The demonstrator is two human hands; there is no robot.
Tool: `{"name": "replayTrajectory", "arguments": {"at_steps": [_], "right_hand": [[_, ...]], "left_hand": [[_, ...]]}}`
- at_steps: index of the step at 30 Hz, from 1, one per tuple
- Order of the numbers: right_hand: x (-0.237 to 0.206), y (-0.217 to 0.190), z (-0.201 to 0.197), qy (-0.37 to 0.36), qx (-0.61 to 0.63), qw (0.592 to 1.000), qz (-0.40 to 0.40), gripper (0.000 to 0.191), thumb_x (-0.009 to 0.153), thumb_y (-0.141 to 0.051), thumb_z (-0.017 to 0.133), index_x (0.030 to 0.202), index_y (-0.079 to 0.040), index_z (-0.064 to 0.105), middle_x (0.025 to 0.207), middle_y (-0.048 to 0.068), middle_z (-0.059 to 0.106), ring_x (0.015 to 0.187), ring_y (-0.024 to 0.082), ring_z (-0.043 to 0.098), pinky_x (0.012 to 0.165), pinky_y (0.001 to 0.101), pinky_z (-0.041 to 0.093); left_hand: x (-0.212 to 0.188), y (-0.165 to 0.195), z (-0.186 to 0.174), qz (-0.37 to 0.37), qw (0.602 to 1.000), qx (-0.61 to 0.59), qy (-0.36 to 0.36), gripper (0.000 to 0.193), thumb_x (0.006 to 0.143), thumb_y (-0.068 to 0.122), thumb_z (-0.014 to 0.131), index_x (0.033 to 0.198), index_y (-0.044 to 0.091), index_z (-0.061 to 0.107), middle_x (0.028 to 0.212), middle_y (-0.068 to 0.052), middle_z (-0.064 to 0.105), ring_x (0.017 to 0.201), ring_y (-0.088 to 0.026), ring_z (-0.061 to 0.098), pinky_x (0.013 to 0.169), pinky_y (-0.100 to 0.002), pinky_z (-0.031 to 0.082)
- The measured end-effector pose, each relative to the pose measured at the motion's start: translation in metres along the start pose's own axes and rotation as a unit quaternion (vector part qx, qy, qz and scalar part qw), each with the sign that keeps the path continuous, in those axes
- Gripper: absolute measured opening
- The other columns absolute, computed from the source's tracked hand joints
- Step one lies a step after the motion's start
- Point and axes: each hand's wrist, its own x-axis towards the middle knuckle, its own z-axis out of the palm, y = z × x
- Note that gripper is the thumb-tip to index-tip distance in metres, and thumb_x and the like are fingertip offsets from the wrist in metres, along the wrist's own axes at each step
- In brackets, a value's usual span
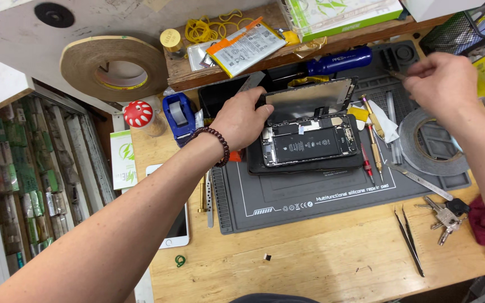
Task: The person repairs a smartphone at a workbench. They pry along the edge of the phone with a tool, use a yellow pry tool to open the back cover, lift the display assembly open, and use a screwdriver to work on the internal components while holding the phone steady.
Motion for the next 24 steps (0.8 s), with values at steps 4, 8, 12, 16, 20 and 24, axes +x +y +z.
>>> {"name": "replayTrajectory", "arguments": {"at_steps": [4, 8, 12, 16, 20, 24], "right_hand": [[0.027, -0.011, -0.009, -0.159, -0.098, 0.981, 0.045, 0.047, 0.085, -0.006, 0.069, 0.132, -0.012, 0.074, 0.081, 0.013, 0.077, 0.07, 0.021, 0.073, 0.072, 0.0359, 0.058], [0.047, -0.027, -0.008, -0.262, -0.194, 0.941, 0.09, 0.056, 0.098, -0.014, 0.06, 0.153, -0.024, 0.058, 0.079, 0.016, 0.074, 0.063, 0.026, 0.076, 0.069, 0.0391, 0.065], [0.056, -0.042, -0.006, -0.306, -0.279, 0.908, 0.065, 0.056, 0.102, -0.019, 0.056, 0.158, -0.027, 0.051, 0.077, 0.015, 0.077, 0.063, 0.024, 0.075, 0.069, 0.0362, 0.065], [0.061, -0.055, -0.004, -0.336, -0.312, 0.886, 0.062, 0.057, 0.104, -0.019, 0.052, 0.161, -0.025, 0.045, 0.076, 0.015, 0.077, 0.059, 0.024, 0.078, 0.065, 0.0367, 0.067], [0.064, -0.063, -0.006, -0.364, -0.281, 0.88, 0.114, 0.064, 0.104, -0.012, 0.046, 0.165, -0.027, 0.035, 0.075, 0.017, 0.078, 0.061, 0.025, 0.075, 0.064, 0.0365, 0.066], [0.062, -0.059, -0.012, -0.36, -0.156, 0.902, 0.178, 0.061, 0.105, -0.01, 0.044, 0.163, -0.028, 0.041, 0.082, 0.022, 0.072, 0.065, 0.029, 0.07, 0.066, 0.0423, 0.063]], "left_hand": [[0.001, 0.003, -0.001, 0.001, 1.0, 0.0, 0.008, 0.046, 0.094, 0.03, 0.063, 0.132, 0.005, 0.06, 0.121, -0.024, 0.068, 0.114, -0.04, 0.065, 0.097, -0.044, 0.051], [-0.001, 0.006, -0.001, -0.012, 1.0, -0.003, 0.0, 0.044, 0.095, 0.029, 0.063, 0.132, 0.005, 0.061, 0.119, -0.024, 0.069, 0.112, -0.04, 0.066, 0.096, -0.043, 0.052], [-0.001, 0.01, -0.001, -0.031, 0.999, -0.022, -0.006, 0.045, 0.094, 0.029, 0.063, 0.133, 0.007, 0.06, 0.119, -0.022, 0.069, 0.111, -0.037, 0.068, 0.094, -0.042, 0.053], [-0.001, 0.011, -0.001, -0.041, 0.999, -0.015, -0.016, 0.045, 0.095, 0.029, 0.062, 0.134, 0.007, 0.06, 0.121, -0.021, 0.071, 0.113, -0.036, 0.068, 0.097, -0.041, 0.053], [0.002, 0.009, 0.001, -0.026, 1.0, -0.006, 0.003, 0.049, 0.095, 0.03, 0.064, 0.138, 0.007, 0.057, 0.129, -0.022, 0.065, 0.118, -0.038, 0.064, 0.099, -0.042, 0.051], [0.003, 0.007, 0.003, -0.026, 1.0, 0.003, 0.002, 0.048, 0.095, 0.029, 0.063, 0.137, 0.007, 0.058, 0.128, -0.023, 0.066, 0.118, -0.038, 0.064, 0.099, -0.042, 0.051]]}}
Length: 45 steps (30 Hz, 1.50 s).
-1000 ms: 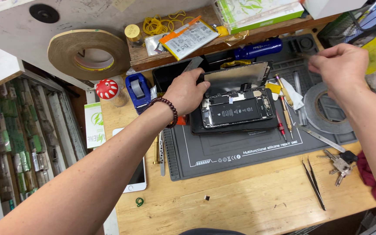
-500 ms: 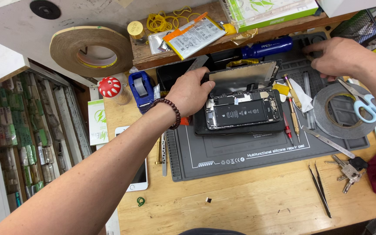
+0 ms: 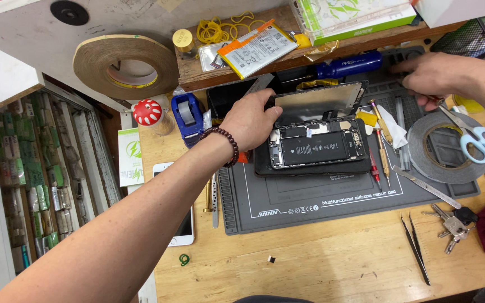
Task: The person repairs a smartphone at a workbench. They pry along the edge of the phone with a tool, use a yellow pry tool to open the back cover, lift the display assembly open, and use a screwdriver to work on the internal components while holding the phone steady.
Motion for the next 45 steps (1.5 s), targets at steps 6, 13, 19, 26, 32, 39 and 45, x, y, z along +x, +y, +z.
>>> {"name": "replayTrajectory", "arguments": {"at_steps": [6, 13, 19, 26, 32, 39, 45], "right_hand": [[-0.002, 0.012, 0.008, 0.012, 0.078, 0.997, 0.005, 0.06, 0.104, -0.006, 0.043, 0.161, -0.026, 0.044, 0.096, 0.015, 0.069, 0.07, 0.027, 0.065, 0.068, 0.0415, 0.06], [-0.018, 0.02, 0.015, 0.041, 0.134, 0.99, -0.021, 0.057, 0.102, -0.008, 0.046, 0.157, -0.022, 0.053, 0.102, 0.016, 0.068, 0.071, 0.025, 0.061, 0.064, 0.0387, 0.055], [-0.055, 0.031, 0.034, 0.066, 0.287, 0.955, 0.004, 0.042, 0.106, -0.022, 0.056, 0.147, -0.021, 0.061, 0.088, 0.006, 0.056, 0.069, 0.016, 0.045, 0.058, 0.0318, 0.041], [-0.131, 0.007, 0.06, -0.017, 0.465, 0.885, -0.02, 0.041, 0.099, -0.013, 0.055, 0.14, -0.011, 0.059, 0.08, 0.006, 0.061, 0.054, 0.015, 0.043, 0.046, 0.032, 0.036], [-0.17, -0.034, 0.077, -0.001, 0.353, 0.928, -0.116, 0.038, 0.097, -0.019, 0.056, 0.133, -0.014, 0.069, 0.067, 0.005, 0.06, 0.055, 0.012, 0.048, 0.049, 0.0291, 0.038], [-0.179, -0.05, 0.086, 0.1, 0.134, 0.972, -0.163, 0.04, 0.094, -0.025, 0.062, 0.134, -0.023, 0.068, 0.078, 0.01, 0.075, 0.067, 0.02, 0.068, 0.067, 0.037, 0.054], [-0.184, -0.067, 0.072, 0.124, 0.089, 0.97, -0.189, 0.042, 0.092, -0.027, 0.063, 0.134, -0.023, 0.067, 0.08, 0.012, 0.077, 0.072, 0.024, 0.07, 0.072, 0.0402, 0.056]], "left_hand": [[-0.001, -0.001, 0.0, 0.003, 1.0, -0.004, -0.005, 0.046, 0.095, 0.029, 0.062, 0.135, 0.007, 0.06, 0.125, -0.023, 0.068, 0.116, -0.037, 0.066, 0.099, -0.042, 0.052], [0.0, -0.003, 0.0, 0.014, 1.0, 0.007, 0.001, 0.045, 0.096, 0.029, 0.062, 0.134, 0.006, 0.06, 0.122, -0.024, 0.068, 0.115, -0.039, 0.065, 0.098, -0.043, 0.051], [0.007, -0.004, 0.004, 0.02, 1.0, 0.006, 0.014, 0.047, 0.095, 0.03, 0.063, 0.134, 0.005, 0.06, 0.124, -0.024, 0.067, 0.115, -0.04, 0.064, 0.099, -0.043, 0.051], [0.009, -0.007, 0.01, 0.013, 1.0, -0.004, 0.018, 0.049, 0.094, 0.031, 0.064, 0.136, 0.007, 0.058, 0.125, -0.023, 0.065, 0.116, -0.039, 0.063, 0.097, -0.044, 0.05], [0.013, -0.008, 0.009, 0.023, 0.999, -0.013, 0.019, 0.046, 0.093, 0.03, 0.065, 0.133, 0.007, 0.062, 0.122, -0.023, 0.068, 0.116, -0.039, 0.065, 0.098, -0.043, 0.052], [0.016, -0.009, 0.011, 0.048, 0.999, 0.012, 0.014, 0.048, 0.094, 0.03, 0.065, 0.134, 0.005, 0.06, 0.124, -0.024, 0.067, 0.118, -0.039, 0.063, 0.1, -0.043, 0.05], [0.012, -0.001, 0.01, 0.052, 0.998, 0.014, 0.017, 0.047, 0.095, 0.029, 0.064, 0.134, 0.004, 0.06, 0.125, -0.023, 0.067, 0.118, -0.039, 0.063, 0.1, -0.044, 0.05]]}}
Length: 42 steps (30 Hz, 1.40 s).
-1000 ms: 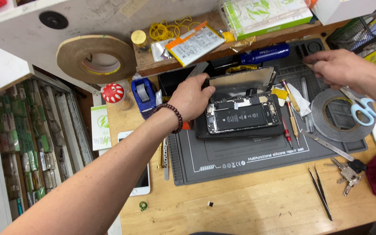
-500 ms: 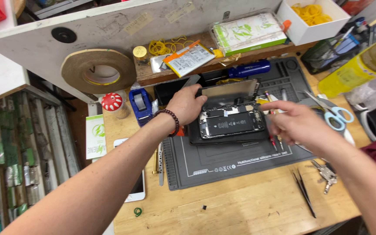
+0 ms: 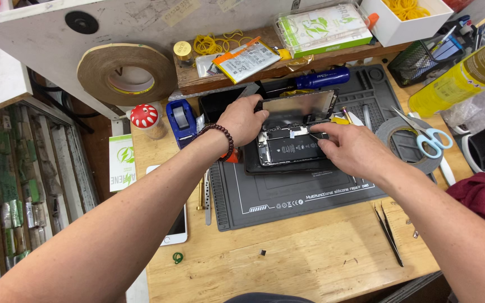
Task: The person repairs a smartphone at a workbench. They pry along the edge of the phone with a tool, use a yellow pry tool to open the back cover, lift the display assembly open, and use a screwdriver to work on the internal components while holding the phone steady.
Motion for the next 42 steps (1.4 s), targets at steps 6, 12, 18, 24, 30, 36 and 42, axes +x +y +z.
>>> {"name": "replayTrajectory", "arguments": {"at_steps": [6, 12, 18, 24, 30, 36, 42], "right_hand": [[0.005, -0.013, -0.009, -0.058, -0.031, 0.997, 0.029, 0.043, 0.094, -0.027, 0.061, 0.137, -0.026, 0.065, 0.077, 0.015, 0.075, 0.07, 0.029, 0.071, 0.073, 0.0419, 0.057], [0.017, -0.003, -0.003, -0.049, -0.055, 0.997, -0.028, 0.043, 0.091, -0.025, 0.06, 0.134, -0.024, 0.066, 0.088, 0.014, 0.077, 0.081, 0.029, 0.074, 0.079, 0.0413, 0.058], [0.023, 0.0, 0.001, -0.018, -0.125, 0.988, -0.09, 0.044, 0.091, -0.024, 0.055, 0.133, -0.022, 0.067, 0.1, 0.017, 0.076, 0.094, 0.037, 0.071, 0.087, 0.0475, 0.055], [0.01, -0.005, 0.005, 0.006, -0.145, 0.988, -0.052, 0.042, 0.093, -0.025, 0.053, 0.131, -0.029, 0.069, 0.098, 0.015, 0.076, 0.091, 0.036, 0.071, 0.087, 0.0481, 0.056], [-0.002, -0.013, 0.004, 0.012, -0.111, 0.993, -0.041, 0.04, 0.096, -0.027, 0.052, 0.132, -0.028, 0.069, 0.087, 0.016, 0.076, 0.085, 0.035, 0.072, 0.082, 0.0475, 0.056], [0.0, -0.017, 0.004, 0.011, -0.032, 0.999, -0.027, 0.035, 0.091, -0.025, 0.062, 0.124, -0.02, 0.07, 0.088, 0.014, 0.077, 0.085, 0.033, 0.073, 0.079, 0.0454, 0.057], [0.004, -0.01, 0.016, 0.018, -0.039, 0.998, -0.048, 0.032, 0.092, -0.024, 0.064, 0.122, -0.02, 0.073, 0.089, 0.016, 0.077, 0.087, 0.034, 0.073, 0.081, 0.0442, 0.056]], "left_hand": [[-0.006, 0.011, -0.005, -0.038, 0.999, -0.016, -0.027, 0.042, 0.096, 0.029, 0.061, 0.133, 0.007, 0.061, 0.123, -0.02, 0.069, 0.116, -0.037, 0.066, 0.098, -0.043, 0.052], [-0.005, 0.011, -0.004, -0.008, 1.0, -0.001, -0.001, 0.042, 0.095, 0.028, 0.063, 0.131, 0.007, 0.06, 0.121, -0.022, 0.068, 0.115, -0.038, 0.064, 0.097, -0.044, 0.051], [-0.007, 0.012, -0.003, -0.014, 1.0, 0.003, -0.01, 0.037, 0.096, 0.028, 0.062, 0.126, 0.006, 0.063, 0.117, -0.021, 0.07, 0.113, -0.038, 0.065, 0.096, -0.045, 0.052], [-0.009, 0.015, -0.005, -0.006, 1.0, 0.0, -0.004, 0.035, 0.096, 0.027, 0.062, 0.124, 0.006, 0.064, 0.114, -0.021, 0.071, 0.111, -0.038, 0.066, 0.095, -0.045, 0.052], [-0.013, 0.016, -0.006, 0.001, 1.0, -0.012, 0.003, 0.033, 0.096, 0.027, 0.062, 0.122, 0.007, 0.064, 0.112, -0.021, 0.071, 0.109, -0.038, 0.067, 0.093, -0.045, 0.053], [-0.014, 0.017, -0.006, 0.002, 1.0, -0.014, 0.001, 0.031, 0.096, 0.027, 0.062, 0.119, 0.006, 0.066, 0.113, -0.021, 0.071, 0.11, -0.039, 0.066, 0.094, -0.046, 0.052], [-0.012, 0.017, -0.006, -0.018, 1.0, -0.017, -0.005, 0.032, 0.095, 0.028, 0.061, 0.12, 0.007, 0.064, 0.114, -0.021, 0.071, 0.111, -0.039, 0.065, 0.094, -0.046, 0.051]]}}
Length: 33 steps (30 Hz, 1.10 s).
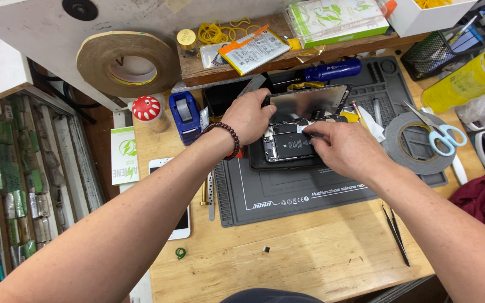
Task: The person repairs a smartphone at a workbench. They pry along the edge of the phone with a tool, use a yellow pry tool to open the back cover, lift the display assembly open, and use a screwdriver to work on the internal components while holding the phone steady.
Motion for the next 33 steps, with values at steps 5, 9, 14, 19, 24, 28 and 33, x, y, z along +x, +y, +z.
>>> {"name": "replayTrajectory", "arguments": {"at_steps": [5, 9, 14, 19, 24, 28, 33], "right_hand": [[0.007, 0.003, -0.009, -0.014, 0.008, 0.998, -0.055, 0.032, 0.089, -0.021, 0.064, 0.12, -0.019, 0.073, 0.087, 0.013, 0.077, 0.082, 0.032, 0.073, 0.078, 0.0437, 0.057], [0.016, 0.004, -0.017, -0.054, -0.037, 0.996, -0.067, 0.043, 0.088, -0.022, 0.065, 0.131, -0.024, 0.067, 0.08, 0.013, 0.076, 0.077, 0.033, 0.072, 0.075, 0.0451, 0.056], [0.018, 0.015, -0.012, -0.035, -0.11, 0.985, -0.128, 0.036, 0.091, -0.024, 0.064, 0.126, -0.029, 0.072, 0.085, 0.014, 0.076, 0.079, 0.035, 0.07, 0.076, 0.046, 0.056], [0.023, 0.032, -0.002, -0.021, -0.039, 0.988, -0.148, 0.035, 0.09, -0.019, 0.063, 0.123, -0.026, 0.075, 0.086, 0.013, 0.076, 0.075, 0.033, 0.072, 0.073, 0.0417, 0.057], [0.028, 0.041, 0.006, 0.012, 0.084, 0.991, -0.107, 0.03, 0.094, -0.02, 0.065, 0.121, -0.022, 0.076, 0.086, 0.007, 0.078, 0.07, 0.018, 0.071, 0.069, 0.0328, 0.056], [0.021, 0.043, 0.002, 0.001, 0.183, 0.981, 0.06, 0.034, 0.099, -0.021, 0.063, 0.131, -0.022, 0.073, 0.081, 0.013, 0.075, 0.065, 0.011, 0.06, 0.06, 0.0294, 0.05], [0.006, 0.043, -0.018, -0.034, 0.274, 0.956, 0.096, 0.034, 0.092, -0.013, 0.068, 0.125, -0.015, 0.068, 0.091, 0.005, 0.079, 0.065, 0.009, 0.058, 0.055, 0.0277, 0.047]], "left_hand": [[0.002, -0.001, 0.001, 0.018, 1.0, 0.008, 0.009, 0.032, 0.096, 0.028, 0.062, 0.12, 0.005, 0.064, 0.113, -0.023, 0.07, 0.111, -0.041, 0.065, 0.094, -0.047, 0.051], [0.002, -0.001, 0.002, 0.015, 1.0, -0.001, 0.014, 0.032, 0.096, 0.027, 0.062, 0.119, 0.006, 0.064, 0.112, -0.022, 0.071, 0.11, -0.04, 0.066, 0.094, -0.046, 0.052], [0.001, 0.0, 0.002, 0.017, 1.0, 0.0, 0.011, 0.031, 0.096, 0.026, 0.062, 0.119, 0.005, 0.064, 0.112, -0.023, 0.071, 0.109, -0.04, 0.066, 0.094, -0.046, 0.052], [-0.001, 0.004, -0.001, 0.006, 1.0, -0.003, 0.0, 0.032, 0.096, 0.026, 0.061, 0.12, 0.006, 0.064, 0.112, -0.022, 0.071, 0.109, -0.039, 0.067, 0.093, -0.045, 0.053], [-0.003, 0.008, -0.004, -0.006, 1.0, -0.008, -0.012, 0.032, 0.097, 0.026, 0.06, 0.121, 0.006, 0.064, 0.113, -0.021, 0.072, 0.109, -0.038, 0.068, 0.094, -0.045, 0.053], [-0.003, 0.007, -0.004, 0.0, 1.0, -0.006, -0.007, 0.033, 0.097, 0.027, 0.061, 0.123, 0.007, 0.064, 0.114, -0.021, 0.071, 0.11, -0.038, 0.067, 0.094, -0.045, 0.052], [0.0, 0.003, -0.003, -0.001, 1.0, -0.014, -0.008, 0.036, 0.096, 0.027, 0.061, 0.126, 0.008, 0.063, 0.115, -0.02, 0.071, 0.11, -0.037, 0.067, 0.094, -0.045, 0.053]]}}
